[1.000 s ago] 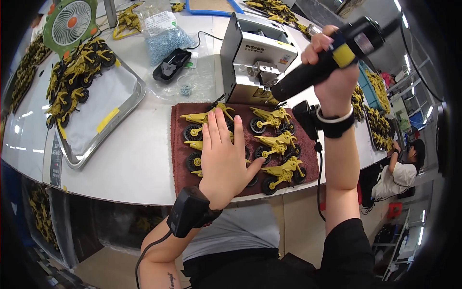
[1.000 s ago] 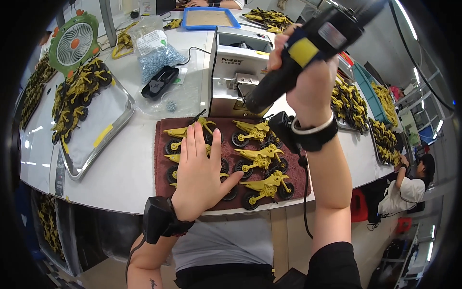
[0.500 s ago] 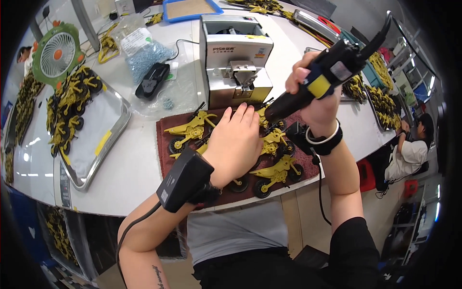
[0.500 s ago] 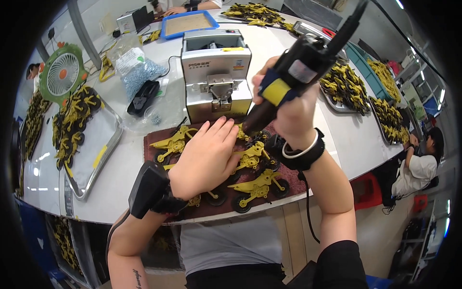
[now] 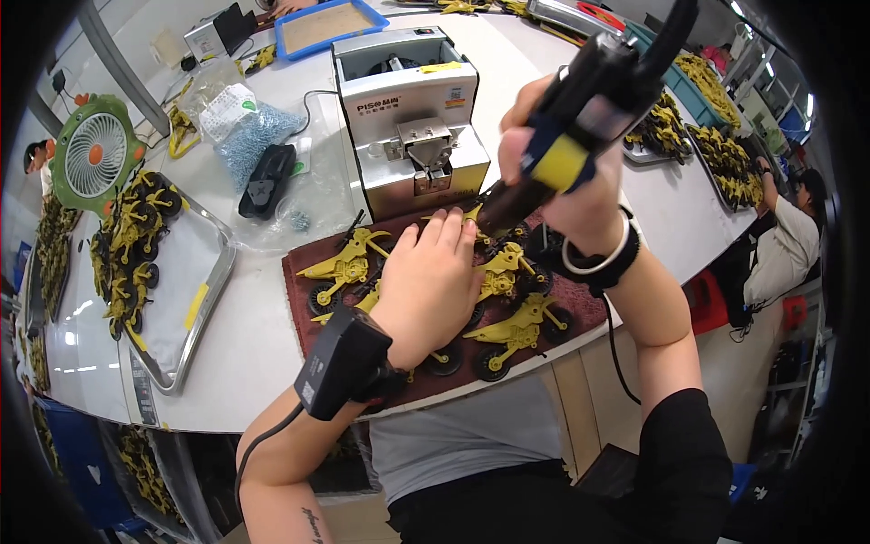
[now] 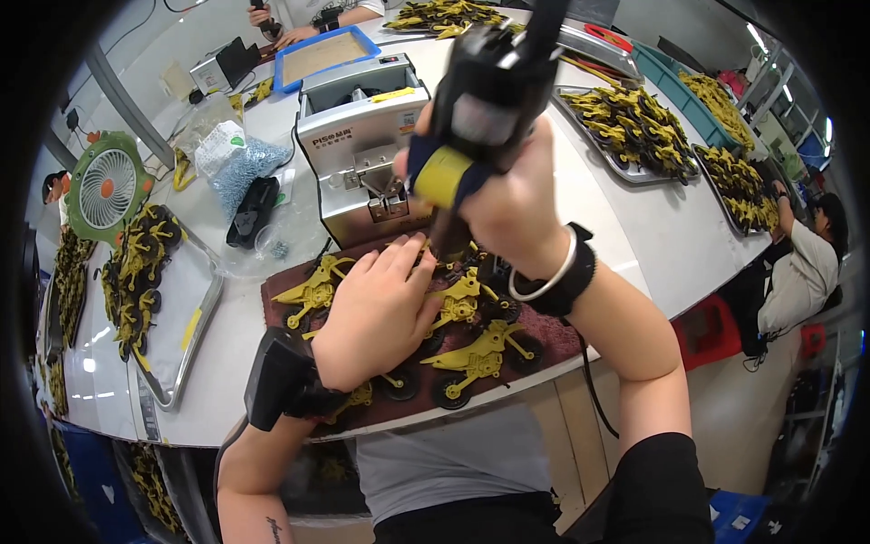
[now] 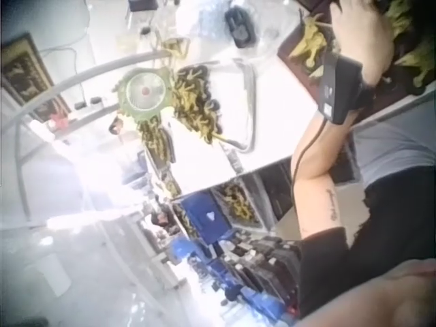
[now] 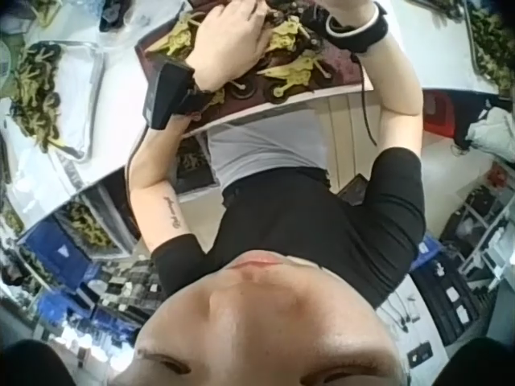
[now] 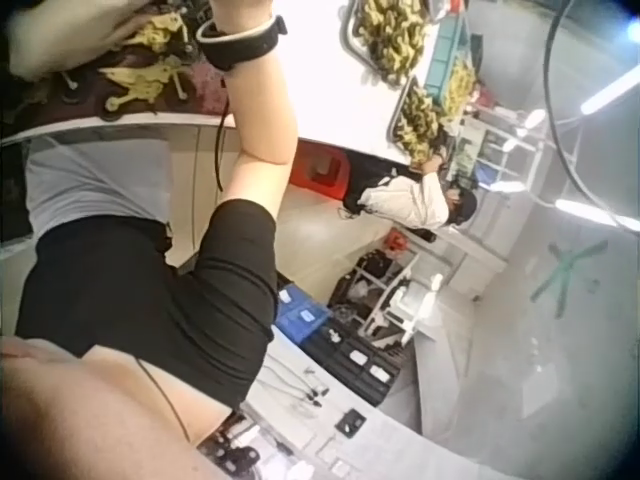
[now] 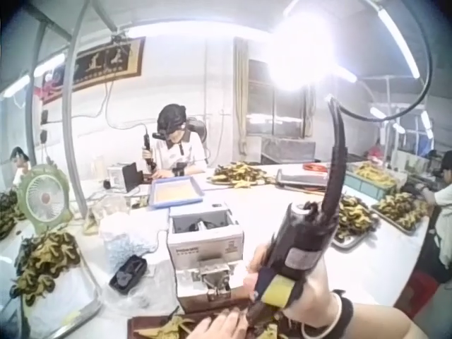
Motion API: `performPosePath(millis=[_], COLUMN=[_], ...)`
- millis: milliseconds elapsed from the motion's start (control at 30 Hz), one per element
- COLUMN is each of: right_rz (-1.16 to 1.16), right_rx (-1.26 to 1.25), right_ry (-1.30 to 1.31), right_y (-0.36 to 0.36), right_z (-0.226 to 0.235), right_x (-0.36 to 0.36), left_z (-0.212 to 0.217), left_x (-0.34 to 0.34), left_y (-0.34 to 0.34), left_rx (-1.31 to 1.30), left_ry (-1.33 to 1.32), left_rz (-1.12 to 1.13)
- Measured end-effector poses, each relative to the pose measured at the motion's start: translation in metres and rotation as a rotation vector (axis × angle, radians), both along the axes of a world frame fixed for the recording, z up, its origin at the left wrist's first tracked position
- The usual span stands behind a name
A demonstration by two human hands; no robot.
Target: Assembling small yellow toy motorcycles using an electric screwdriver.
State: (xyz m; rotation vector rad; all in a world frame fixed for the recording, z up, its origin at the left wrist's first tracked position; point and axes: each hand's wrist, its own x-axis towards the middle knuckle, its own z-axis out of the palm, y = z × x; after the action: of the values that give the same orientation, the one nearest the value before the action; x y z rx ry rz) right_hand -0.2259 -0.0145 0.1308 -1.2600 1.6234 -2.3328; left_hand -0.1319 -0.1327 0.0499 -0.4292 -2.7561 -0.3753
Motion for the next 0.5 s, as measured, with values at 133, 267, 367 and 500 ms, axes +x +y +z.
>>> performPosePath(millis=[133, 267, 367, 500], right_rz=[-0.016, -0.011, 0.012, 0.016], right_rx=[-0.187, -0.362, -0.181, -0.155], right_ry=[0.168, 0.070, 0.066, -0.028], right_y=[0.007, -0.027, -0.045, -0.057], right_z=[0.040, 0.055, 0.050, 0.044], right_x=[-0.019, -0.022, -0.033, -0.028], left_z=[0.001, 0.004, 0.000, -0.002], left_x=[0.001, 0.001, 0.002, 0.002], left_y=[0.003, 0.000, 0.000, 0.000], left_rx=[-0.068, -0.052, -0.054, -0.017], left_ry=[0.007, -0.006, 0.034, 0.069], left_rz=[0.028, -0.008, 0.000, -0.003])
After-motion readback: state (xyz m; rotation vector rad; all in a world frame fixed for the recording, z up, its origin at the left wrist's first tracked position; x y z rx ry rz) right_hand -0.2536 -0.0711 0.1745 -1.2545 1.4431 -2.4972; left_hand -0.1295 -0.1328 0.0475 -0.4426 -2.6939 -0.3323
